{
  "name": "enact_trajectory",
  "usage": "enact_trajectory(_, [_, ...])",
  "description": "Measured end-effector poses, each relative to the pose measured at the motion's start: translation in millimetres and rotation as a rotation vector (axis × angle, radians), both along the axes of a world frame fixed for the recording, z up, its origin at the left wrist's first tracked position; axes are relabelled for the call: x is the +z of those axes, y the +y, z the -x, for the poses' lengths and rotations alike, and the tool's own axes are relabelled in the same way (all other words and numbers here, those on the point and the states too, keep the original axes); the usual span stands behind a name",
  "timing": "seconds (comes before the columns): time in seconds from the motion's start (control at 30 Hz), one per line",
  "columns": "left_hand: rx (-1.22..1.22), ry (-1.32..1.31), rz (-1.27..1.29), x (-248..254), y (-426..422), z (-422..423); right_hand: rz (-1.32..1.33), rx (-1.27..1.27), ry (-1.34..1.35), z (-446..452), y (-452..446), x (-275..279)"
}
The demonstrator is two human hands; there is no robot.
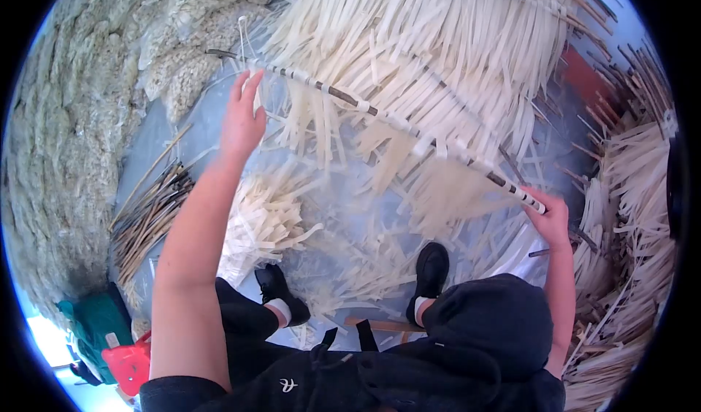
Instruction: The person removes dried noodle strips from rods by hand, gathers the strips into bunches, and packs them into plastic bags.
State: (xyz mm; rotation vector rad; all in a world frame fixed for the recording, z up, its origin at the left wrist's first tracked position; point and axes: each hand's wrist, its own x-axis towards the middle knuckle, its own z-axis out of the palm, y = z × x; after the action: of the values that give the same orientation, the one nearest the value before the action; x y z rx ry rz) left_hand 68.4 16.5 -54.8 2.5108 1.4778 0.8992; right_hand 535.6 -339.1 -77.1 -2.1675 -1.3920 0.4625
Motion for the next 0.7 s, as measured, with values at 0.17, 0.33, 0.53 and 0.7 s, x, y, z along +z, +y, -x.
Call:
enact_trajectory(0.17, [-0.053, 0.194, 0.316, -49.6, 67.3, 11.2, 0.049, 0.063, -0.008, 4.6, -4.5, -3.4])
enact_trajectory(0.33, [-0.222, 0.105, 0.227, -72.2, 69.8, 35.8, -0.149, 0.159, -0.174, 12.4, 15.1, 7.8])
enact_trajectory(0.53, [-0.244, -0.311, 0.336, 31.7, 12.0, 24.9, -0.202, 0.223, -0.126, 51.0, 50.4, 72.9])
enact_trajectory(0.7, [-0.235, 0.148, 0.619, -72.7, -16.3, 67.5, -0.190, 0.334, -0.166, 55.4, 53.3, 0.5])
